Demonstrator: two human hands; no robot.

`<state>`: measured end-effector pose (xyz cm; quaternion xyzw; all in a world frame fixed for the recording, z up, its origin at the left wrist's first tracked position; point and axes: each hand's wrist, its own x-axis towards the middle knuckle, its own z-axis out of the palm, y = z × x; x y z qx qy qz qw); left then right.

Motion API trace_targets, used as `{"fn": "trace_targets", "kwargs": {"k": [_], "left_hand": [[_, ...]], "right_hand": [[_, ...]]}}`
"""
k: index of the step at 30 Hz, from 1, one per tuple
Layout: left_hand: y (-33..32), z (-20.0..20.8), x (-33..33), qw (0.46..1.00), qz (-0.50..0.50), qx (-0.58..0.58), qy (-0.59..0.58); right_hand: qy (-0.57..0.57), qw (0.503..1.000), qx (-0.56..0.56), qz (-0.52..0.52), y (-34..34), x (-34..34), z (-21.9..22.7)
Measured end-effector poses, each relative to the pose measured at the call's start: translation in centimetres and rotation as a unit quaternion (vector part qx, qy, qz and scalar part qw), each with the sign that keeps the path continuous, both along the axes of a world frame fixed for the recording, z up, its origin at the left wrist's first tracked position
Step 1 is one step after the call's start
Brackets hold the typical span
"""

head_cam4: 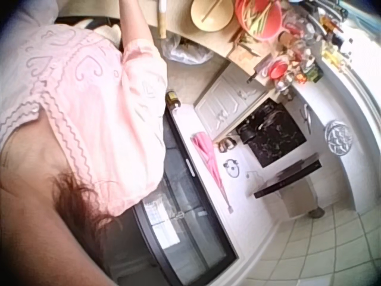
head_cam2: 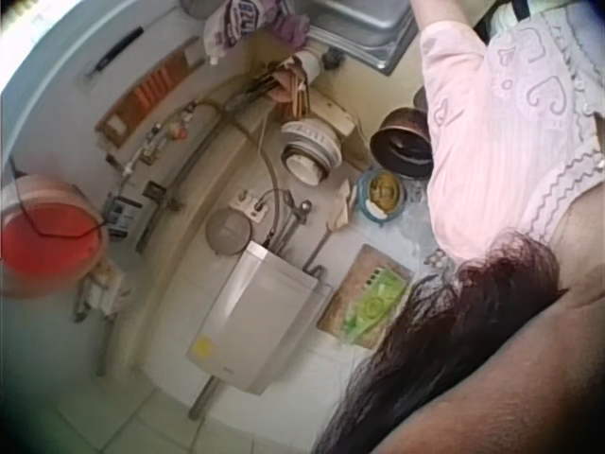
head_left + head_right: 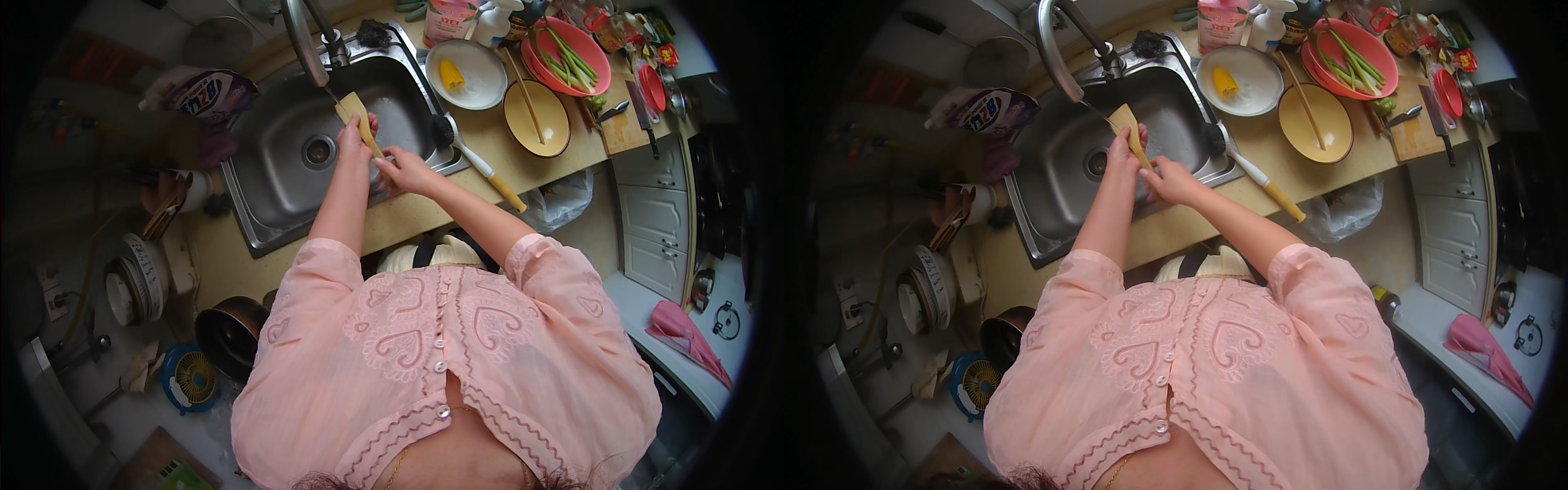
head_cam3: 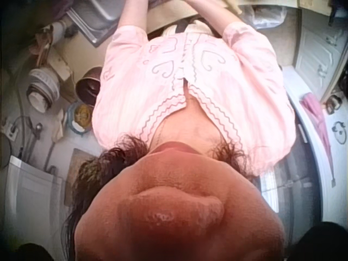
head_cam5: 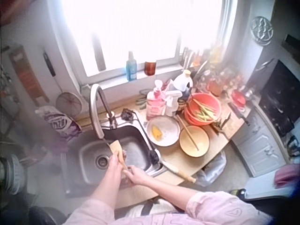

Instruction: The person washes a metal spatula, a white bowl, and a wooden spatula in a kitchen sink using a white brush and running water. They rinse each item thoroughly and place them aside.

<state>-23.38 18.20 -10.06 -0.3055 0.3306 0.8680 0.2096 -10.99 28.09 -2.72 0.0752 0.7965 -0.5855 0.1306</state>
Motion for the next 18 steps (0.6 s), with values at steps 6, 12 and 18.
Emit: {"fn": "trace_targets", "kwargs": {"k": [6, 12, 18], "left_hand": [[-2.1, 0.5, -1.8, 0.992, 0.010, -0.033, 0.120], [-3.2, 2.1, -1.9, 0.996, -0.034, -0.048, 0.064], [-1.0, 0.4, -0.2, 0.984, -0.052, -0.050, 0.162]], "right_hand": [[-0.073, 0.995, -0.063, -0.007, 0.2, -0.6, 1.1], [-0.003, 0.999, 0.043, 0.001, 0.8, 0.5, 1.5], [0.010, 0.994, 0.096, -0.058, 1.9, 0.3, -0.8]]}}
